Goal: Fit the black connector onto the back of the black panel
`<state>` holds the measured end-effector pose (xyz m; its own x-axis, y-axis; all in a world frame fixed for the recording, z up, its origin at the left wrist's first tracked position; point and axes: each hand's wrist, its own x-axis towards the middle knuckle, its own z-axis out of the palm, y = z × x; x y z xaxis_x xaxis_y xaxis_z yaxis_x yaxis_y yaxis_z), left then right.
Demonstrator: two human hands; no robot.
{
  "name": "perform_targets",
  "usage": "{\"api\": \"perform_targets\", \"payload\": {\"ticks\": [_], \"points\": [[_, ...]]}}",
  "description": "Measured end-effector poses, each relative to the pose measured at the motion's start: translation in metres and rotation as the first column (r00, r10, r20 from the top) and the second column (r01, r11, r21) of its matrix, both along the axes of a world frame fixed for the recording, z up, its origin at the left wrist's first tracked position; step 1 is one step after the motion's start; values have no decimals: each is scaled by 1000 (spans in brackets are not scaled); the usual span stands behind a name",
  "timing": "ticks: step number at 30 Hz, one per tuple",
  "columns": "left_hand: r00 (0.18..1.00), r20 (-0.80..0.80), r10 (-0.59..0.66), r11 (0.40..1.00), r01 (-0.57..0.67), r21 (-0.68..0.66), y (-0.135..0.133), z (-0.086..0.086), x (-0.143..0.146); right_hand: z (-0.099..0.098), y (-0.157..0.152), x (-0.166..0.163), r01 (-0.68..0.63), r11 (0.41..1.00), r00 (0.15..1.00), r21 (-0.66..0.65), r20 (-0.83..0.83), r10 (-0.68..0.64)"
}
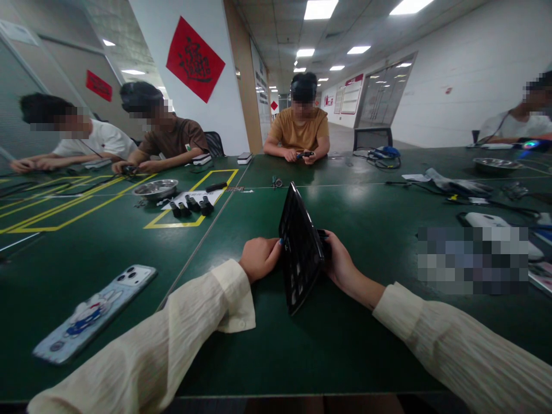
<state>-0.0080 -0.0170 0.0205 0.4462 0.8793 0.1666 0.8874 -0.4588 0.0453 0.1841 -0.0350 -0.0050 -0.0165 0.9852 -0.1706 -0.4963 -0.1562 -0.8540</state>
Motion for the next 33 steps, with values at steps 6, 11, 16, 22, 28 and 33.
{"api": "perform_targets", "payload": {"ticks": [6, 11, 16, 22, 28, 33], "points": [[998, -18, 66, 998, -66, 3, 0, -2, 2, 0, 1, 0, -16, 1000, 1000, 13, -15, 17], [1000, -6, 19, 1000, -19, -10, 0, -1, 1, -1, 1, 0, -17, 1000, 1000, 25, -8, 17], [998, 42, -48, 999, 48, -19, 1, -1, 1, 0, 0, 1, -13, 1000, 1000, 28, -1, 13], [997, 76, -20, 998, 24, -51, 3, -4, 1, 0, 1, 0, -2, 1000, 1000, 18, 10, 1], [994, 98, -46, 998, 50, -42, 4, -7, -1, -4, 2, 1, -17, 999, 1000, 44, 3, 17], [984, 159, -78, 994, 88, -58, 2, -7, -4, -4, 2, 1, -16, 999, 1000, 35, -5, 17]]}}
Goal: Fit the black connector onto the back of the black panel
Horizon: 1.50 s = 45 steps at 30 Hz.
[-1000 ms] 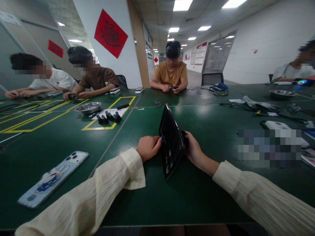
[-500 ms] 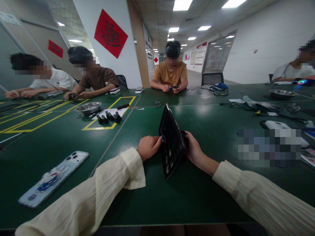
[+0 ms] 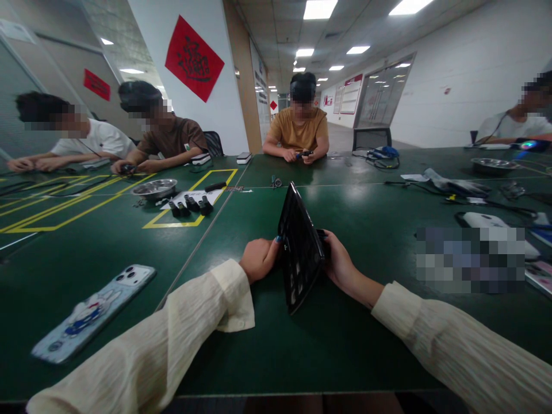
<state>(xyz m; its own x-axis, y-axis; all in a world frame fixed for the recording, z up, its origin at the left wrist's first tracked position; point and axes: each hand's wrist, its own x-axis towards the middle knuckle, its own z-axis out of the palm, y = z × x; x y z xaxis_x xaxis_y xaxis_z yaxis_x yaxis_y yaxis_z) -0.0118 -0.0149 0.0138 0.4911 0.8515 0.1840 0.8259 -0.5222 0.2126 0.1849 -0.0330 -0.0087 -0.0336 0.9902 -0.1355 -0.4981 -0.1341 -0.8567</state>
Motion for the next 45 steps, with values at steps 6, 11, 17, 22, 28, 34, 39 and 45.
{"api": "perform_targets", "payload": {"ticks": [6, 11, 17, 22, 28, 34, 39, 45], "points": [[999, -37, 7, 1000, -6, 25, -1, 3, 2, 4, -2, -1, -1, 1000, 1000, -8, 5, 1], [995, 77, -63, 996, 58, 69, -1, 1, -2, 6, -4, -2, 14, 1000, 1000, -9, 20, -14], [991, -77, -107, 979, 118, 165, -3, 2, -3, 3, -1, -2, 17, 1000, 1000, 7, 10, -17], [979, -174, -102, 972, 135, 194, -6, 4, 1, 1, 1, -3, 40, 999, 999, 24, 8, -40], [989, -140, -35, 981, 61, 182, -8, 2, 3, -1, 1, -2, 23, 999, 999, 30, 23, -24], [993, -117, -22, 987, 41, 158, -9, 5, 5, 2, -1, -3, 3, 1000, 999, 29, 33, -4], [991, -133, -11, 988, 32, 152, -8, 4, 5, 0, 0, -3, -2, 1000, 1000, 21, 11, 2], [989, -147, 6, 989, 16, 146, -5, 2, 6, -8, 3, 0, -31, 999, 1000, 45, 4, 31]]}}
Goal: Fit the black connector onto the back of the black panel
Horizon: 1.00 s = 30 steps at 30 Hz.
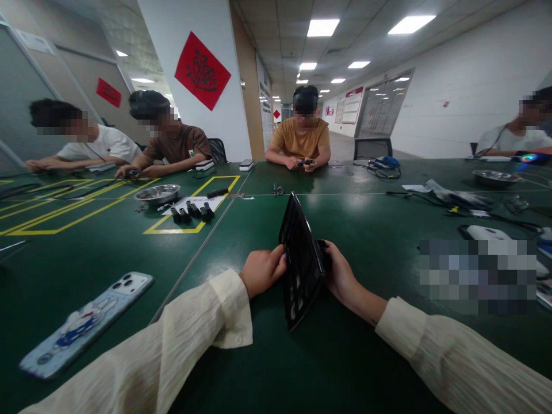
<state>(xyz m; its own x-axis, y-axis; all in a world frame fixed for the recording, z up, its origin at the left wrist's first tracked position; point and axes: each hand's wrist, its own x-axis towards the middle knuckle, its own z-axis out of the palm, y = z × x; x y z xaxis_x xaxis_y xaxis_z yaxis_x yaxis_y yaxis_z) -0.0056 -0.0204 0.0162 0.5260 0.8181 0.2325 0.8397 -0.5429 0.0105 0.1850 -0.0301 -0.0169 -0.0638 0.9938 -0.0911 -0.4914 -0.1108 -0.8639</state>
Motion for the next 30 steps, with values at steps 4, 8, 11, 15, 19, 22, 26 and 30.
{"api": "perform_targets", "payload": {"ticks": [4, 8, 11, 15, 19, 22, 26, 30], "points": [[1000, 10, 3, 1000, -3, -27, 1, 0, 0, -1, 1, 0, 12, 1000, 1000, 16, -4, -12], [999, 49, -11, 998, 15, -63, 1, 1, 0, 2, 1, 0, 26, 1000, 1000, 15, -7, -25], [995, 85, -54, 995, 60, -79, -1, 3, -1, 5, 0, 0, 21, 1000, 1000, -2, -12, -22], [993, 93, -71, 994, 79, -80, -2, 4, -1, 6, -1, 1, 3, 1000, 1000, -13, -25, -4], [997, 67, -34, 996, 40, -83, -2, 5, 1, 1, 0, 1, -15, 1000, 1000, -16, -11, 15], [999, 42, -4, 996, 8, -89, -1, 4, 2, -1, 1, 2, -22, 1000, 1000, -7, -4, 22], [999, 53, 7, 995, -2, -101, 0, 1, 2, 0, 2, 1, -5, 1000, 1000, -19, -16, 5], [993, 116, 19, 990, -3, -140, 1, 0, 2, 5, 0, 0, 8, 999, 1000, -44, -1, -8]]}}
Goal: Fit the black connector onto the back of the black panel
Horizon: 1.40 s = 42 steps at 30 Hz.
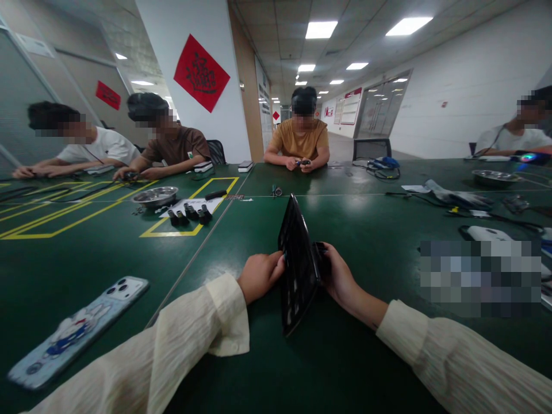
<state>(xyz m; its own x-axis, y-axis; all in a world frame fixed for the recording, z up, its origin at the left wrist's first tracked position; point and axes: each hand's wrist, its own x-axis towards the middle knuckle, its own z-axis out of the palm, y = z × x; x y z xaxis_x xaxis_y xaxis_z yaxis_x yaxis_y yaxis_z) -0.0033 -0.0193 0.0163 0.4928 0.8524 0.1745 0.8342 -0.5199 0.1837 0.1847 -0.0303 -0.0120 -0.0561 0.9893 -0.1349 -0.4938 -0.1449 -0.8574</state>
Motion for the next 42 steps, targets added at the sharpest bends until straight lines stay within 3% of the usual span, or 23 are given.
{"api": "perform_targets", "payload": {"ticks": [7, 14, 27, 42], "points": [[980, 196, -33, 991, 57, -119, 3, -1, 0, 0, -1, 0, 1, 1000, 999, 18, 34, -1], [963, 264, -50, 987, 88, -135, 1, 1, -1, 3, -2, -1, 14, 1000, 998, -6, 53, -13], [998, 62, 28, 1000, -28, 12, -6, 4, -1, -3, -1, 0, 6, 1000, 999, 24, 48, -7], [995, 90, 38, 999, -36, -24, -1, 1, -3, 7, -5, -4, 52, 998, 994, -39, 96, -48]]}}
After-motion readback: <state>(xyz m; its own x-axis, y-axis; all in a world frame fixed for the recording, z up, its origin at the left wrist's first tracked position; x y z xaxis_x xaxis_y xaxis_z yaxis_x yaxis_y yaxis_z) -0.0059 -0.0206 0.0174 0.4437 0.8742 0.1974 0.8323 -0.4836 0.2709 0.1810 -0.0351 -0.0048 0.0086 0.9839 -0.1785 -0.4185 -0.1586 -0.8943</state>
